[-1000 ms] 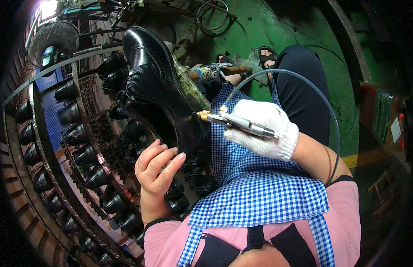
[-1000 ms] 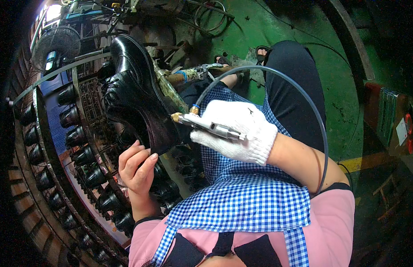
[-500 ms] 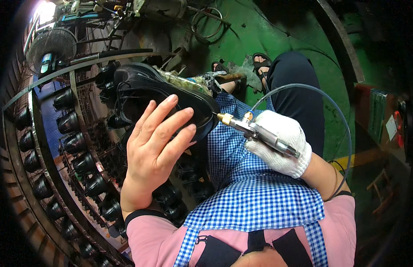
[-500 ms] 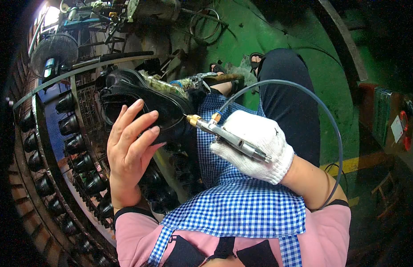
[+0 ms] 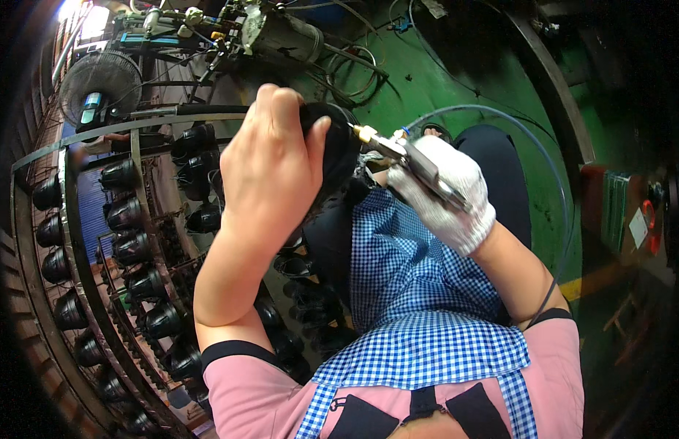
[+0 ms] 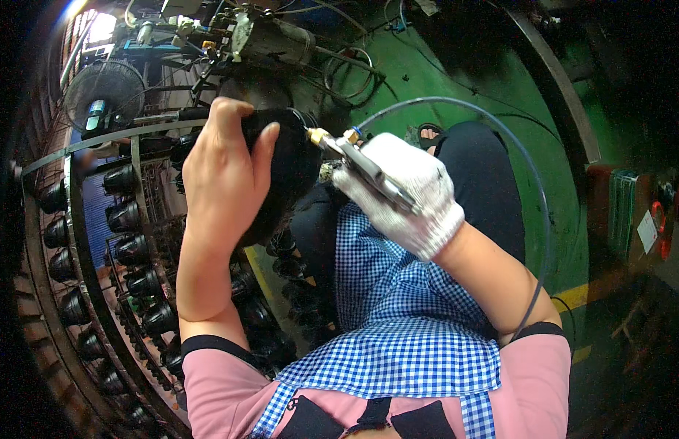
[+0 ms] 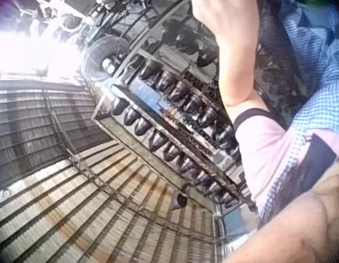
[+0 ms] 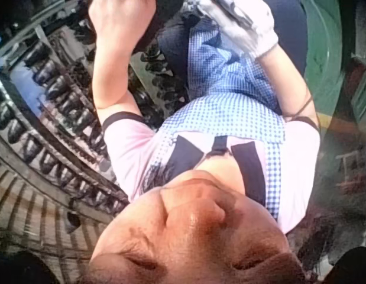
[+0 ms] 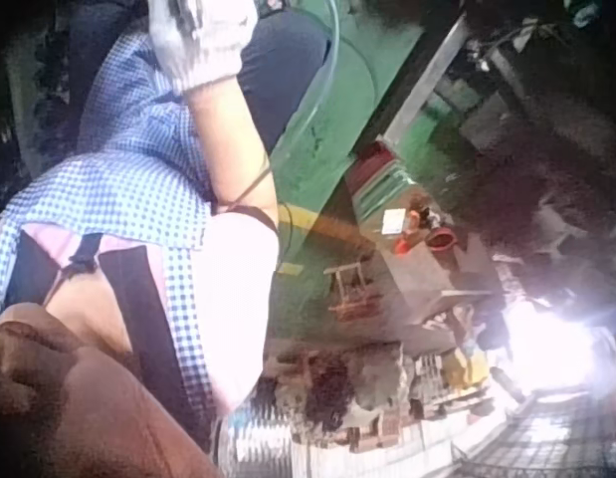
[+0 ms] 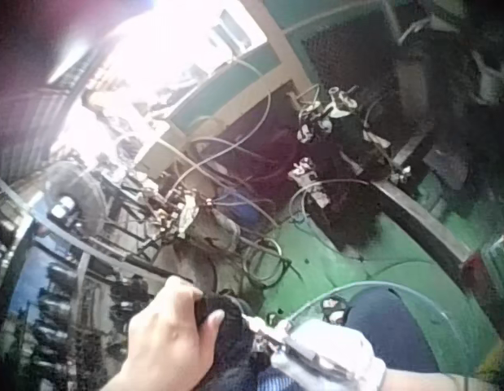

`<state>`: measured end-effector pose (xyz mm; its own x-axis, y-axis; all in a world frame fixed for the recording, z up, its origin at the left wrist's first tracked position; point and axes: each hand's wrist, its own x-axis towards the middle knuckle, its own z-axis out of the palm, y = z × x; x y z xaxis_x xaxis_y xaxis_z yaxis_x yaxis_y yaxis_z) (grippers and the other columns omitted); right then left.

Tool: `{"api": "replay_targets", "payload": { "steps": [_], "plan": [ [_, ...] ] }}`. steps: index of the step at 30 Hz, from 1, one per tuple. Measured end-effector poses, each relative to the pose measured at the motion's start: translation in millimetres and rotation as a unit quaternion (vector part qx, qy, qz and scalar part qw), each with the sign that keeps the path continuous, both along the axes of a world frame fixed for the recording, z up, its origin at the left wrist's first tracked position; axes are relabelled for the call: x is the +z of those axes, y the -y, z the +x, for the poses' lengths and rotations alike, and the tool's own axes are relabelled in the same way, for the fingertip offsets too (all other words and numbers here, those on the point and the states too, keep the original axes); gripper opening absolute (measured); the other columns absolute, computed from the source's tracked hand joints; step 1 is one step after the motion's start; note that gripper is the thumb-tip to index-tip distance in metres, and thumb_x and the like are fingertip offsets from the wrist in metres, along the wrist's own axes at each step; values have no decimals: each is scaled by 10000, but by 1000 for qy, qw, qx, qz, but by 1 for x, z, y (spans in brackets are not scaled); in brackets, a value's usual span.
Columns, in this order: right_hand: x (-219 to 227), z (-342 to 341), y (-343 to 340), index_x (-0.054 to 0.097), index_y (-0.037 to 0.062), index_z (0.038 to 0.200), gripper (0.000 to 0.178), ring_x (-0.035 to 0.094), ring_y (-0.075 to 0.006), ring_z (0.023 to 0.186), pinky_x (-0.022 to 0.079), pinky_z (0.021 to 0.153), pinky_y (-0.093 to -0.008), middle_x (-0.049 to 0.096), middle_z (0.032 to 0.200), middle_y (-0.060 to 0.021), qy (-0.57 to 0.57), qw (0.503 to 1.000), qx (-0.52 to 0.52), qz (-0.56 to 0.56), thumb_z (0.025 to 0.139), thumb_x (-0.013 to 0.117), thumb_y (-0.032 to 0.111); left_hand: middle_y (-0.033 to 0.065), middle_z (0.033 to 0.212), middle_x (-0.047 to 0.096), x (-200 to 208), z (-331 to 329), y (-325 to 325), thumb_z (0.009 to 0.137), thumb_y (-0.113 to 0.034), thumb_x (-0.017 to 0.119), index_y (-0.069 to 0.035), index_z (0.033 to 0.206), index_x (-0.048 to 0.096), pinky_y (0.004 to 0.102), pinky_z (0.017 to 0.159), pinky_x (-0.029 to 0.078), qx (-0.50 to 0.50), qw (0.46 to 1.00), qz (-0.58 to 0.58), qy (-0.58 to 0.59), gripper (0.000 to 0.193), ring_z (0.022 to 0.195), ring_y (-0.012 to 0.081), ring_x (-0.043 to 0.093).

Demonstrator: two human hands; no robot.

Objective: Apply adhesive or primer to the edges of leather shoes using a pneumatic spray tool.

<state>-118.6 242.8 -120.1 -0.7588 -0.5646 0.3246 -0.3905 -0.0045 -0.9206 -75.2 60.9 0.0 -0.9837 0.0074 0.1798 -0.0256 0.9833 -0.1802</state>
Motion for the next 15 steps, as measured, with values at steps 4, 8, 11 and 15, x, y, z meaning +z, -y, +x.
{"api": "replay_targets", "payload": {
  "steps": [4,8,11,15],
  "plan": [
    [-5,-3,32,678,4,1009,172,603,-253,655,490,606,-321,617,790,-102,1,1000,7,-16,874,706,107,134,894,569,1,-17,26,912,-230,640,-33,957,448,417,640,523,64,997,-38,26,279,804,335,632],
    [-8,1,52,672,7,993,164,603,-232,637,480,585,-309,602,781,-96,-43,998,-19,-40,879,711,118,160,902,606,2,-22,54,920,-274,639,-20,981,464,438,680,534,77,995,-42,37,314,823,359,646],
    [-6,10,59,670,10,972,158,598,-246,635,475,581,-325,588,777,-104,-29,997,-22,-61,866,721,115,189,939,651,14,-18,60,907,-410,663,-14,1030,498,427,735,527,131,990,1,59,447,874,382,648],
    [-13,23,61,676,24,968,160,603,-257,642,482,587,-330,588,781,-108,-25,998,-11,-60,852,730,121,144,1077,667,25,8,80,914,-504,639,-18,1342,465,354,869,501,200,925,320,36,670,1027,262,654]
  ]
}}
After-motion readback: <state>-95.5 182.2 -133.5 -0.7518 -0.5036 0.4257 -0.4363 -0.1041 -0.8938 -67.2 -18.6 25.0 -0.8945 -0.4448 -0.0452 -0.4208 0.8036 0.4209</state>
